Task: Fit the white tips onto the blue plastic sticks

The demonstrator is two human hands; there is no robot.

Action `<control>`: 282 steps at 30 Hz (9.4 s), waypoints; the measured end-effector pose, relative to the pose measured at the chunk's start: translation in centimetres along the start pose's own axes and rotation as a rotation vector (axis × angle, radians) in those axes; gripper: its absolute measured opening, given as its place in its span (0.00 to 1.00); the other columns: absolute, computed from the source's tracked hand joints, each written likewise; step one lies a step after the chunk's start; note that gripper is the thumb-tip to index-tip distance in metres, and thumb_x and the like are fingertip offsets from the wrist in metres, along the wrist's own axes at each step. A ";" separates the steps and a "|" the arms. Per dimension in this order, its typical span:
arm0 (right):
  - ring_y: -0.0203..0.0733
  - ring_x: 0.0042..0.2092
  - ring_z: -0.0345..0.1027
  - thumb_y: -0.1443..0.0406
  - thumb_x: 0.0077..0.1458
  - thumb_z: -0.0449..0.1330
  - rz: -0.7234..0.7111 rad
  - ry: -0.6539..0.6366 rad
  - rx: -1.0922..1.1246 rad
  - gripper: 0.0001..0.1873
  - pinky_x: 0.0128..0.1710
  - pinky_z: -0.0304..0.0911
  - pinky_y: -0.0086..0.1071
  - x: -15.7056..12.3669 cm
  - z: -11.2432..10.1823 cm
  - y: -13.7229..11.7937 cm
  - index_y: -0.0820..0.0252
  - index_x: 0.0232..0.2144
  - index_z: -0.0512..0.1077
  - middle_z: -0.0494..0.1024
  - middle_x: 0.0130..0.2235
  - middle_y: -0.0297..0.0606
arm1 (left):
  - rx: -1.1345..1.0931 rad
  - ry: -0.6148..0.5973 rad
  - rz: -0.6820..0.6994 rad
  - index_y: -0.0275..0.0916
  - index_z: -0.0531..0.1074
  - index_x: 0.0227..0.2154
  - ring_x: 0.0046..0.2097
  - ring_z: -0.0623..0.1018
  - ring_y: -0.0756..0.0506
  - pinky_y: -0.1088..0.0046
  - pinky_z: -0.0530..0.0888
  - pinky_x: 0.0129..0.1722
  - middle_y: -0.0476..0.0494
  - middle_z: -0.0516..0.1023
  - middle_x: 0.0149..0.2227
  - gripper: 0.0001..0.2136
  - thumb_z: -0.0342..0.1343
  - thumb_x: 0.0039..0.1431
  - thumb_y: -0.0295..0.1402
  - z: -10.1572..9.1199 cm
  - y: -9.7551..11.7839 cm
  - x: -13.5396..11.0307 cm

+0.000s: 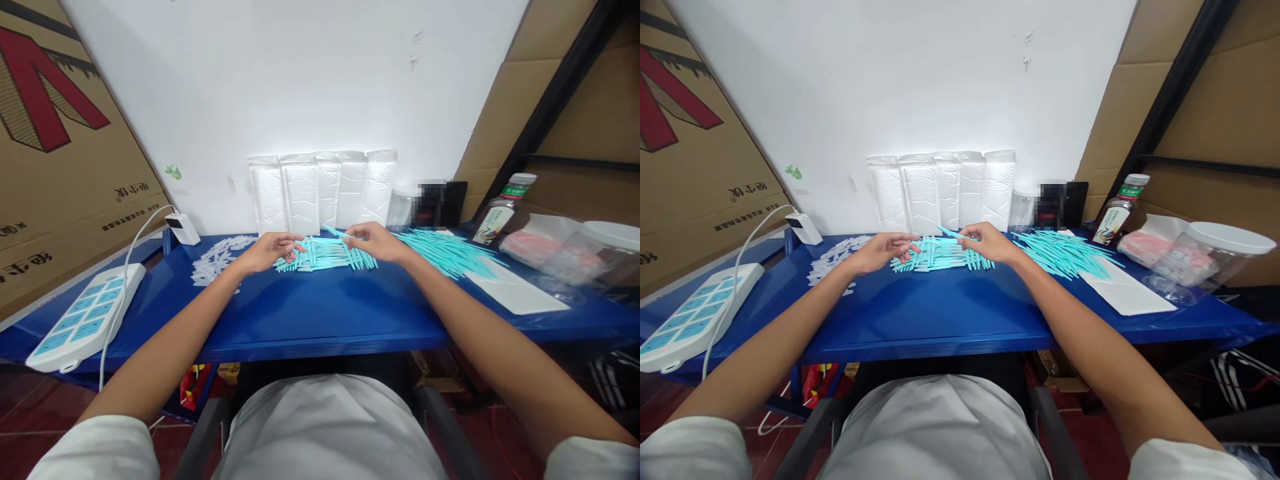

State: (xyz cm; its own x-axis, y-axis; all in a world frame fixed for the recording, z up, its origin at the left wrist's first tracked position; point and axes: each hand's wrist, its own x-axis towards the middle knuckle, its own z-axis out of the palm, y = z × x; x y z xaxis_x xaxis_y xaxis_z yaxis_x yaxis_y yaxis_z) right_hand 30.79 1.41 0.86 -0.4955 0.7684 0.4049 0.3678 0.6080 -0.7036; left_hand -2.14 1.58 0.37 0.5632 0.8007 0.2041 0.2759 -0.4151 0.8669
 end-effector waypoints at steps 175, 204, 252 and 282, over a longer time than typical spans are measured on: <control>0.43 0.37 0.76 0.53 0.60 0.64 0.067 0.001 0.044 0.17 0.43 0.68 0.36 -0.2 1.4 -1.3 0.62 0.36 0.81 0.82 0.30 0.40 | 0.112 0.094 -0.093 0.34 0.81 0.43 0.37 0.82 0.43 0.67 0.78 0.38 0.36 0.85 0.36 0.23 0.69 0.53 0.49 0.2 1.0 -0.2; 0.33 0.28 0.64 0.41 0.55 0.65 0.233 -0.184 0.598 0.28 0.23 0.57 0.26 -0.2 7.2 -2.7 0.60 0.34 0.74 0.76 0.31 0.36 | -0.093 0.239 0.110 0.35 0.77 0.32 0.30 0.72 0.49 0.71 0.69 0.32 0.46 0.76 0.29 0.19 0.69 0.53 0.49 4.3 1.4 0.6; 0.37 0.31 0.68 0.42 0.53 0.66 0.141 0.161 0.214 0.27 0.31 0.64 0.32 0.6 4.7 -0.6 0.62 0.32 0.77 0.80 0.33 0.41 | 0.808 0.198 -0.062 0.38 0.79 0.28 0.29 0.71 0.46 0.69 0.61 0.30 0.46 0.75 0.27 0.19 0.53 0.62 0.47 1.2 -2.4 1.5; 0.40 0.34 0.71 0.45 0.56 0.65 0.131 0.155 0.155 0.24 0.31 0.64 0.32 0.7 4.9 0.1 0.61 0.33 0.78 0.81 0.33 0.40 | 0.973 0.317 -0.163 0.39 0.79 0.34 0.39 0.78 0.39 0.66 0.69 0.41 0.39 0.81 0.34 0.14 0.55 0.62 0.44 2.2 -2.9 2.2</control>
State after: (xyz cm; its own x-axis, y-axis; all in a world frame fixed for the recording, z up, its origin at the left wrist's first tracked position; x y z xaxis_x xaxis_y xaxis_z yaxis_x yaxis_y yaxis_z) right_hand 26.67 1.04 -1.83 -0.3209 0.8674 0.3803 0.2897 0.4722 -0.8325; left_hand 0.05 3.53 -2.68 0.2712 0.8968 0.3497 0.9196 -0.3487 0.1811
